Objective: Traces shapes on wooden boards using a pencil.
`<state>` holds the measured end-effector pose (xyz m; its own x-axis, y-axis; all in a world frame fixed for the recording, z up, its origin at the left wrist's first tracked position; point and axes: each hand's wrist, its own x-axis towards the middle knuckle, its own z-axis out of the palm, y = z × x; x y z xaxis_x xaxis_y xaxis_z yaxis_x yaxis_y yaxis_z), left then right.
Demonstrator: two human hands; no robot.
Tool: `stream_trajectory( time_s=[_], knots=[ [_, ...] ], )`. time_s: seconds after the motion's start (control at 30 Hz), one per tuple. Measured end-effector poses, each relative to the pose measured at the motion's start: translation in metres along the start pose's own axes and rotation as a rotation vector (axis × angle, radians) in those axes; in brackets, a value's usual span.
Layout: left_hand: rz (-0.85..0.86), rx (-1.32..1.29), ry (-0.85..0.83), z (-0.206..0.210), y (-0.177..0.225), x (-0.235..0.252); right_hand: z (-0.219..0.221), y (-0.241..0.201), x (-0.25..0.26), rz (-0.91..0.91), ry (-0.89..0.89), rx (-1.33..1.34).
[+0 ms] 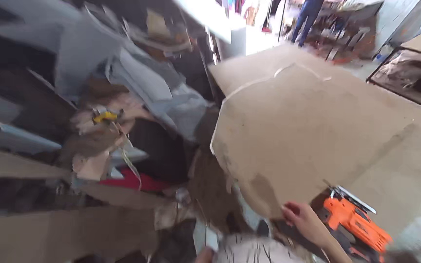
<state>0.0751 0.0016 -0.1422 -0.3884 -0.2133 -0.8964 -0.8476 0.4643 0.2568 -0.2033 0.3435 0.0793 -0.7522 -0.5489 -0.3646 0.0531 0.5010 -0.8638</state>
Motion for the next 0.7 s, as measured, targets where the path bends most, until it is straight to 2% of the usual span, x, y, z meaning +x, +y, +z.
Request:
stream_trajectory(
  time_s=[0.03, 0.1, 0.13, 0.2, 0.27, 0.3, 0.4, 0.47, 0.6, 0.63, 0.7],
  knots=[
    [0.059, 0.054, -0.104, -0.011, -0.006, 0.009, 0.003, -0.006, 0.0, -0.003, -0.033, -0.036],
    [0.129, 0.254, -0.264, -0.029, 0.011, 0.01, 0.014, -0.012, -0.002, -0.016, -0.069, -0.114],
    [0.171, 0.398, -0.29, -0.028, 0.024, 0.01, 0.021, -0.012, -0.004, -0.023, -0.081, -0.131],
    [0.308, 0.534, -0.212, -0.022, 0.039, 0.028, 0.032, -0.013, 0.003, -0.048, -0.087, -0.109],
    [0.393, 0.476, -0.133, -0.021, 0.039, 0.037, 0.044, -0.014, 0.006, -0.052, -0.085, -0.07],
    [0.384, 0.447, -0.136, -0.023, 0.037, 0.041, 0.05, -0.014, 0.005, -0.041, -0.085, -0.059],
    [0.317, 0.309, -0.198, -0.024, 0.022, 0.052, 0.061, -0.011, -0.004, 0.028, -0.11, -0.088],
    [0.333, 0.155, -0.262, -0.02, 0.005, 0.052, 0.07, -0.008, -0.009, 0.068, -0.139, -0.118],
    [0.634, 0.058, -0.286, -0.007, -0.001, 0.085, 0.084, -0.006, 0.003, 0.122, -0.15, -0.113],
    [0.651, 0.057, -0.321, -0.001, -0.002, 0.089, 0.087, -0.008, 0.005, 0.137, -0.163, -0.111],
    [0.561, 0.108, -0.397, 0.005, -0.001, 0.101, 0.097, -0.009, 0.014, 0.157, -0.21, -0.111]
  ],
)
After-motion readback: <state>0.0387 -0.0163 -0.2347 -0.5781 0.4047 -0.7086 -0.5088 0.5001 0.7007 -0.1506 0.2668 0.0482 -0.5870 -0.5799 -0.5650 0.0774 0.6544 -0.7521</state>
